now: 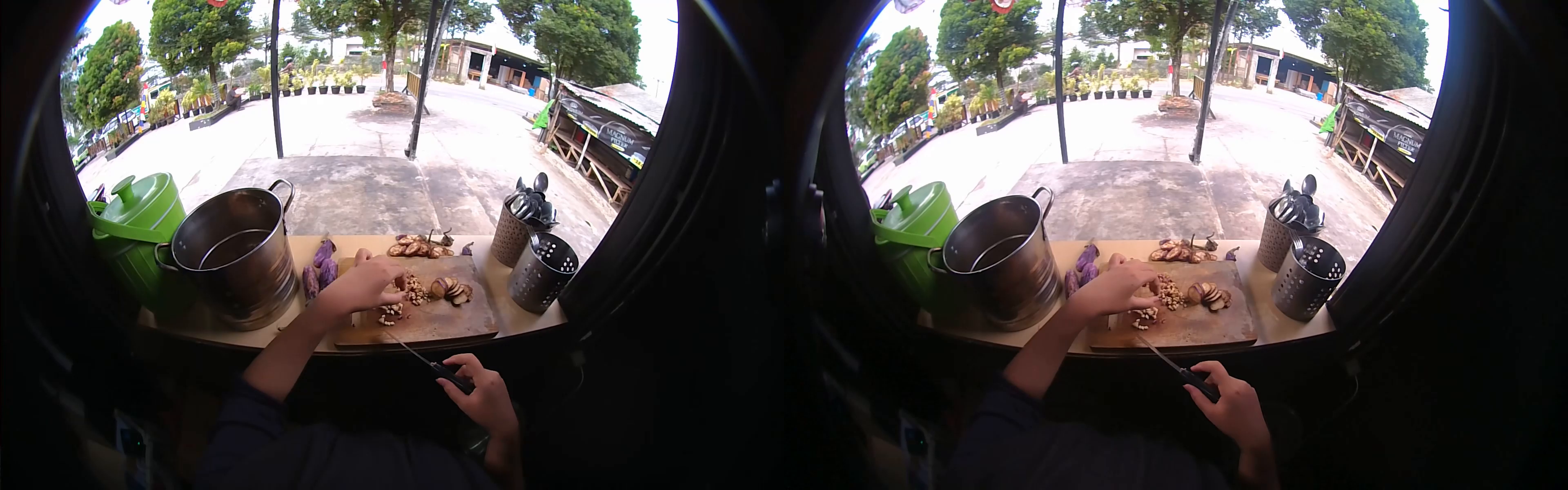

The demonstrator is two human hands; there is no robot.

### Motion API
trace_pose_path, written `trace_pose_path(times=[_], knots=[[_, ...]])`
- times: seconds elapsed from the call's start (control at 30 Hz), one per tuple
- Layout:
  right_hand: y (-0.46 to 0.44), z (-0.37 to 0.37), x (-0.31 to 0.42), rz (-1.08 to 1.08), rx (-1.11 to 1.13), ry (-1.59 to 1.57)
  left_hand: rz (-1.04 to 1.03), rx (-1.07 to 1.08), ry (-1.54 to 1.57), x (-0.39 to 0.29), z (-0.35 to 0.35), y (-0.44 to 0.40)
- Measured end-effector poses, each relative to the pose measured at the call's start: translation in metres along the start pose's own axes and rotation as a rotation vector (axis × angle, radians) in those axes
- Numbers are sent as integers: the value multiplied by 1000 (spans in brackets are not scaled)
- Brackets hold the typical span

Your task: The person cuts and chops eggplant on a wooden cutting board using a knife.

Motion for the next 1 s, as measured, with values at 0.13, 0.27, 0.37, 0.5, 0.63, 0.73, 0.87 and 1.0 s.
trace_pose_path(times=[0.13,0.27,0.37,0.5,0.63,0.73,0.87,1.0], knots=[[-26,-16,18,40,154,101,11,-25,32,1,14,13],[-51,-26,6,114,94,101,19,-10,45,3,15,25],[-65,-24,-13,28,17,148,28,-10,-11,-3,13,36],[-65,-20,-18,-80,-29,56,41,-6,-5,-6,-9,42],[-52,-20,-8,-94,-63,20,76,-80,-100,-12,-16,50],[-43,-20,0,-82,-58,-52,114,-118,-58,-11,-16,58],[-33,-18,7,-29,-105,-91,129,-204,5,-11,-14,68],[-26,-21,15,34,-113,-69,163,-322,97,-15,-12,74]])
Point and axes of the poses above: each hand's wrist, its own y-axis away from the middle knuckle, its own z-axis out of the back of the hand, x = y × z, the point moved 8 cm from there along -y, towards the middle knuckle, and after that the axes turned 5 degrees about z, right-handed, at the moved point
